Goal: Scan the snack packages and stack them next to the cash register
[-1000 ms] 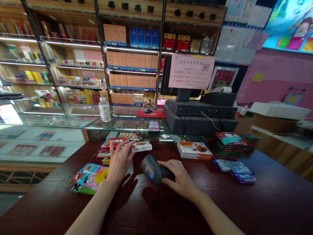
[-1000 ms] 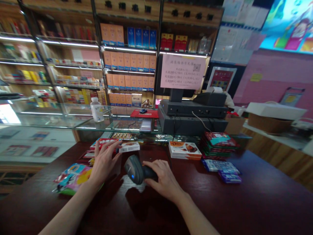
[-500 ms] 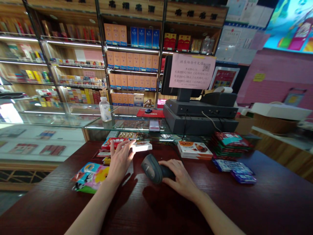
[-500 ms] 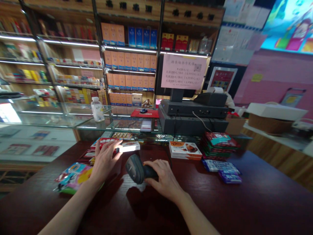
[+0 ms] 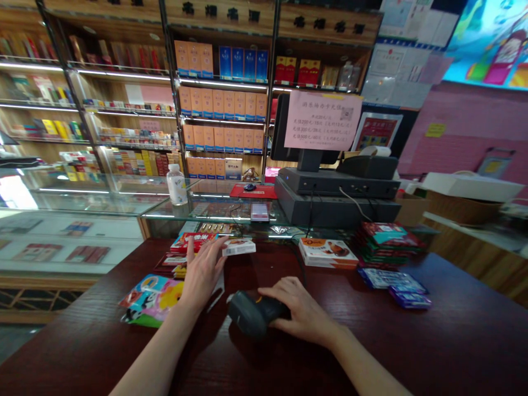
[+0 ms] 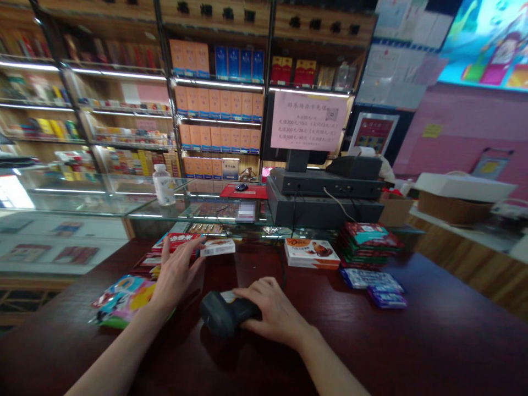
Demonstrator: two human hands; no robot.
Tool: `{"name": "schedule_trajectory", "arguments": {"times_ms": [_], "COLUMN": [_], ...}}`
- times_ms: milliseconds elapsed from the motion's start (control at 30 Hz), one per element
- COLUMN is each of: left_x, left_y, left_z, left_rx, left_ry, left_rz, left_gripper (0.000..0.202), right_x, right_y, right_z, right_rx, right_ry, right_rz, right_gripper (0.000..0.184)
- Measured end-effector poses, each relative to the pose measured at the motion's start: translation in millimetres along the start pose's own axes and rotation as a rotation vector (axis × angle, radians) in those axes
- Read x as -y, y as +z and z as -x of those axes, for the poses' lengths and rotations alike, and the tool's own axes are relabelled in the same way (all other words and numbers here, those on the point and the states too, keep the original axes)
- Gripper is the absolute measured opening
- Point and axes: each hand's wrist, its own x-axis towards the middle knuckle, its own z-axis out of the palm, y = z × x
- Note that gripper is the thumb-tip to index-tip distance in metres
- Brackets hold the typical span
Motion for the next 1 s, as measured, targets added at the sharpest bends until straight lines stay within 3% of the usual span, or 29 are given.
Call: {"name": "schedule_trajectory", "arguments": {"times_ms": [300, 433, 500, 667, 1000], "left_x": [6.4, 8.8, 10.5, 11.7, 4.4], "left_y": [7.9, 9.2, 10.7, 15.3, 8.7], "left_z": [2.2, 1.9, 2.0, 2.5, -4.8], "left_rx": [0.018, 0.008, -0.019, -0.051, -0.158], "left_ry": [0.058, 0.058, 0.058, 0.035, -0.213], "left_rz": [-0.046, -0.050, -0.028, 0.095, 0.296], "left_gripper": [0.046, 0.049, 0.049, 0.044, 0.033], "right_x": [-0.7, 0.3, 0.6, -5.9, -27.3], "right_y": [6.4, -1.5, -7.4, -13.6, 0.4], "right_z": [-1.1, 0.8, 2.3, 4.1, -3.7], "right_rx": [0.028, 0.042, 0.030, -0.104, -0.362], "right_ry": [-0.030, -0.028, -0.019, 0.042, 0.220], "right_rz": [-0.025, -0.067, -0.104, -0.174, -0.274], "right_gripper": [0.062, 0.069, 0.063, 0.042, 0.037]}}
